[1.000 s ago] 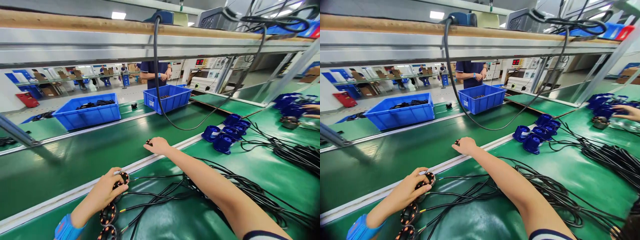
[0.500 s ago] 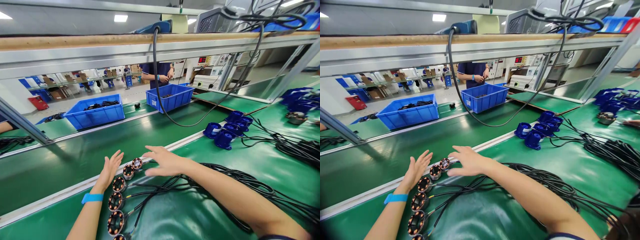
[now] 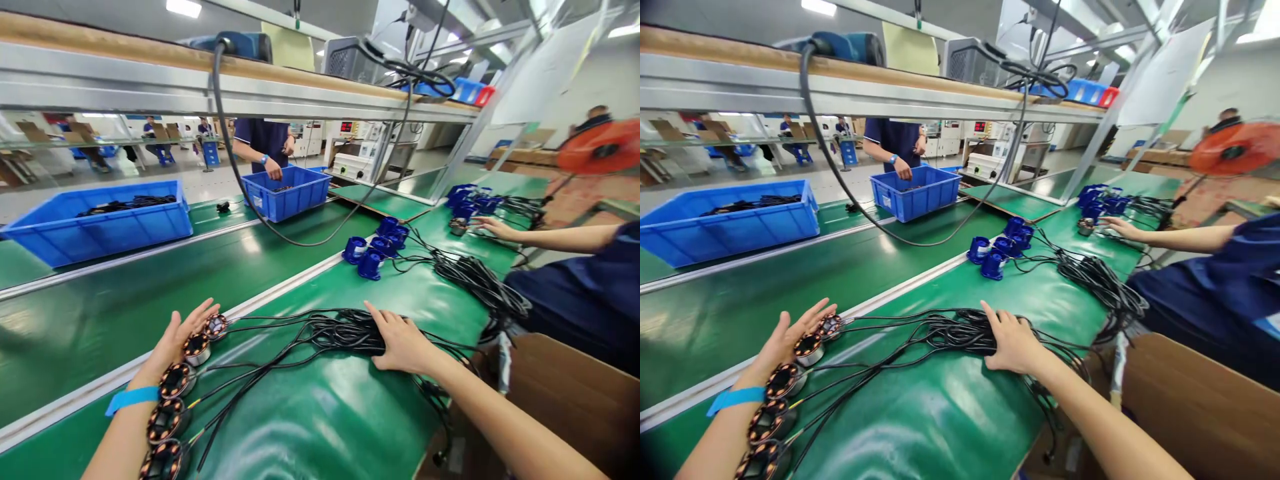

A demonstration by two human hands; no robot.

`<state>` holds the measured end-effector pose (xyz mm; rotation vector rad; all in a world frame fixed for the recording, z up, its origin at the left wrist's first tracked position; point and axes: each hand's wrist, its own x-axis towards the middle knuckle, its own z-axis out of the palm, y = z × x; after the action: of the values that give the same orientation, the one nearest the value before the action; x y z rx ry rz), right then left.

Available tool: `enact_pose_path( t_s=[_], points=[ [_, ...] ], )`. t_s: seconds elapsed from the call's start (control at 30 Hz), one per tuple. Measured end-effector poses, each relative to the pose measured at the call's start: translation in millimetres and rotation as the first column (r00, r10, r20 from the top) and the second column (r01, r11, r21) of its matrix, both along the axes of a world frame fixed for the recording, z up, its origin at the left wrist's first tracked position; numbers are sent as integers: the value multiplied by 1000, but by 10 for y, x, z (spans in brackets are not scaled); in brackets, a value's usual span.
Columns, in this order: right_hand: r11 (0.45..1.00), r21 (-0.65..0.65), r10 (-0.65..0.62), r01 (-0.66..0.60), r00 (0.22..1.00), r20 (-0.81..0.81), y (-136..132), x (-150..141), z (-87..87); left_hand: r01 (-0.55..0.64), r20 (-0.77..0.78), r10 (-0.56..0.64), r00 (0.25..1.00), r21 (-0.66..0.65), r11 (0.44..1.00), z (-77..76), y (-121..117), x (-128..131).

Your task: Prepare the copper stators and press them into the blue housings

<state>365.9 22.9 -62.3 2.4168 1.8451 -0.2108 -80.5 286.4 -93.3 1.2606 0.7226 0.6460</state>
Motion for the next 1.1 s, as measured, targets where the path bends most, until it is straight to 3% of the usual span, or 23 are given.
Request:
enact_pose_path(
  t_s=[0.13,0.27,0.5,0.57,0.63,0.73,0.83,0.97,1.1],
  points=[
    [996,10,89,-90,994,57,2,206,95,-44,2,44,999,11,999,15,-120,133],
    [988,-17,153,-152,987,45,-177,464,275,-75,10,75,997,42,996,1,-189,322],
    [999,20,38,-46,956,291,-546,1252,764,-46,-18,51,999,217,975,-84,-318,997],
    [998,58,12,-34,940,340,-542,1415,794,-8,-90,37,995,304,953,-83,-371,1178],
    [991,104,44,-86,934,354,-491,1479,719,58,-194,22,981,399,915,-54,-422,1287],
    [973,163,110,-163,950,292,-350,1373,505,162,-335,29,942,525,835,29,-452,1324],
    [961,188,186,-203,977,104,-147,1053,383,266,-448,57,892,623,736,137,-388,1311],
    [903,287,357,-319,930,-91,193,479,430,447,-597,53,801,653,611,312,-218,1325],
    [840,362,479,-405,866,-143,489,64,460,520,-668,99,737,656,547,423,-126,1274]
  ],
)
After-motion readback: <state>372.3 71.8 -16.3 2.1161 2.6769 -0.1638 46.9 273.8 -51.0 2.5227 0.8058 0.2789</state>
